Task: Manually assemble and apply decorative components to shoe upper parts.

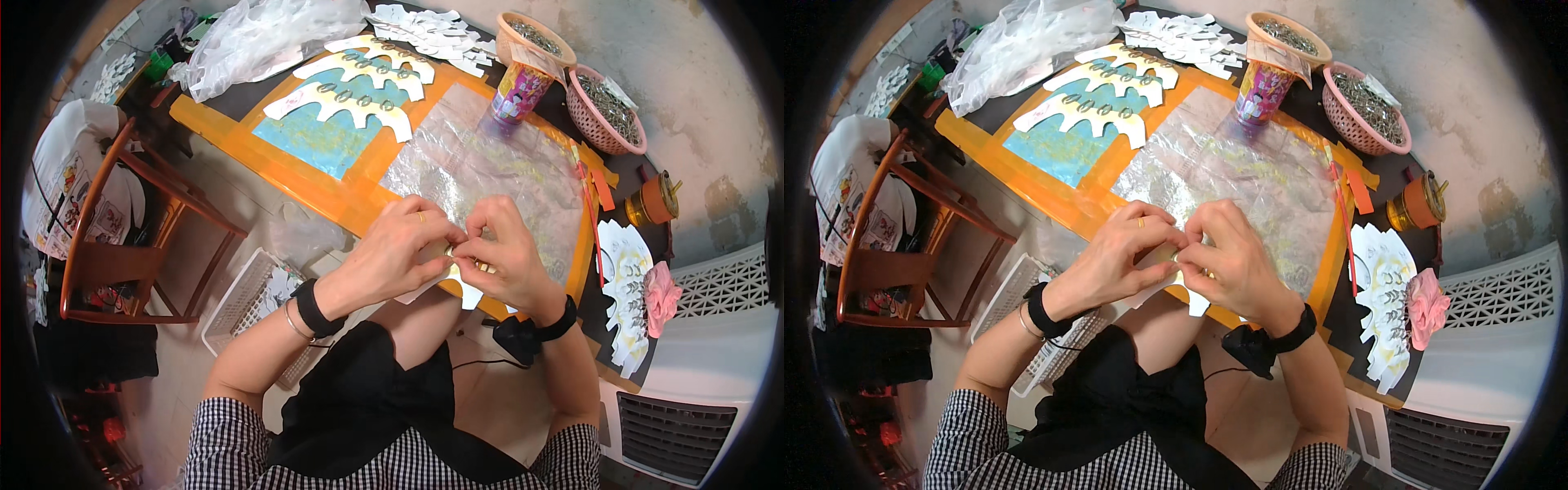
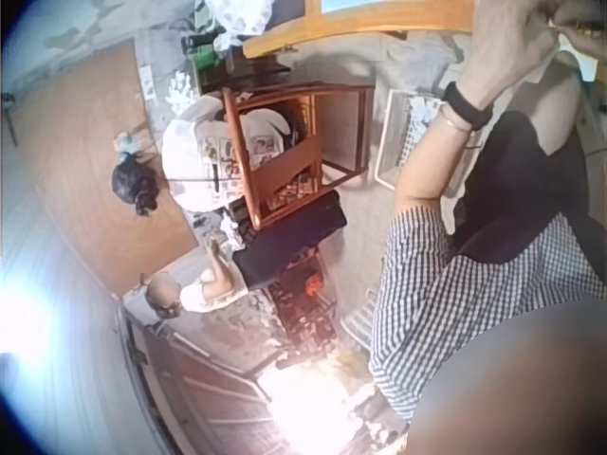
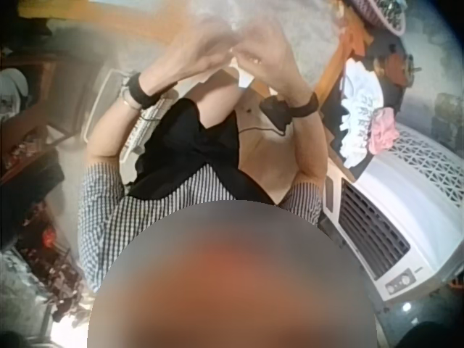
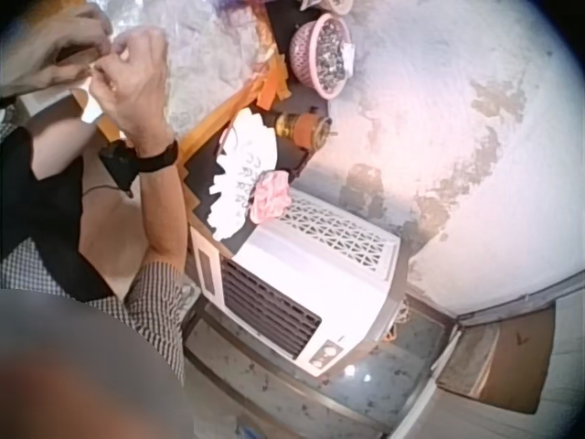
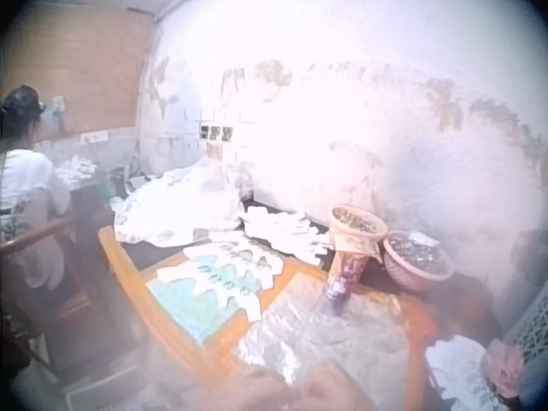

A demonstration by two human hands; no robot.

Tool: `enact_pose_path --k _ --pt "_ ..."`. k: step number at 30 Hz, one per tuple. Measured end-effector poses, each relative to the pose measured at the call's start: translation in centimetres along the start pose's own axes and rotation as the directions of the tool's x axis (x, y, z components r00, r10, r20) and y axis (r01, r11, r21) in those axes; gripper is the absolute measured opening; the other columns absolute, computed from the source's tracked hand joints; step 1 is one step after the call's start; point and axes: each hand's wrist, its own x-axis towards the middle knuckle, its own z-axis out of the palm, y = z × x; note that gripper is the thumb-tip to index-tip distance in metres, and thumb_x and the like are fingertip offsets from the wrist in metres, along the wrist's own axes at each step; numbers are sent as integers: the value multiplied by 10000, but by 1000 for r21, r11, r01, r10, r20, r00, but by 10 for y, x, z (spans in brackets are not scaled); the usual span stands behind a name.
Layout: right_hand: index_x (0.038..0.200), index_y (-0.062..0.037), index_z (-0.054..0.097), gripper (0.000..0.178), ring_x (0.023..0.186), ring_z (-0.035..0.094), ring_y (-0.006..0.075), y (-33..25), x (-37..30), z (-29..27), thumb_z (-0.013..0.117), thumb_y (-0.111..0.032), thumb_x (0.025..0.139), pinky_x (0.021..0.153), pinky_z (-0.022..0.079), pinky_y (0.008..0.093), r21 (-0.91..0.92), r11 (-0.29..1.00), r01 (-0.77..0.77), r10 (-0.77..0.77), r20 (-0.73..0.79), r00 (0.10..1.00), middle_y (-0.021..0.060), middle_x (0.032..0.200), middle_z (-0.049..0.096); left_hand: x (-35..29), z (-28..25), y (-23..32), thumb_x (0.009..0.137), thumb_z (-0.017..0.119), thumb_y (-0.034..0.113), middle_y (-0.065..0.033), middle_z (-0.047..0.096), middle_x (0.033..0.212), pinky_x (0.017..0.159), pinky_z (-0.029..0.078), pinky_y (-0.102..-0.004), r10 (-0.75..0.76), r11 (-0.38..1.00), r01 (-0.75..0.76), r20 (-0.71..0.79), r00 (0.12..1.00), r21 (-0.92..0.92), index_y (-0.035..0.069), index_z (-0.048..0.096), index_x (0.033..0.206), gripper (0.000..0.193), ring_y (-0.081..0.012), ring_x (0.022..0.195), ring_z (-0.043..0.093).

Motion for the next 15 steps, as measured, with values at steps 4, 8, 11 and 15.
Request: enact_pose_path --k 4,8,11,15 --pt "809 -39 682 189 970 565 287 -2 -1 1 791 12 664 832 482 387 -42 997 67 -68 -21 997 70 980 559 -2 0 -5 789 782 91 -27 728 1078 979 492 -426 35 998 -36 27 999 44 77 754 1028 241 -279 1130 597" --pt "837 -36 700 147 955 574 284 2 -4 -6 785 -1 722 823 488 382 49 999 0 -1 33 999 81 989 581 0 -3 -4 803 790 105 -6 736 1124 996 506 -432 48 997 -51 59 997 51 84 772 1028 226 -279 1178 598" --pt "886 -41 734 133 963 574 276 1 -6 -19 780 -15 763 822 483 369 163 971 -175 163 83 983 77 981 585 0 -3 -5 817 787 115 10 736 1128 997 498 -428 77 991 -83 65 995 108 85 766 1005 192 -274 1170 602" --pt "897 -39 748 127 973 574 269 1 -4 -25 777 -25 775 840 477 364 211 927 -309 299 77 951 72 969 591 -1 1 -3 837 770 143 9 733 1067 931 464 -402 157 980 -155 -8 987 128 104 743 935 109 -248 1083 619"
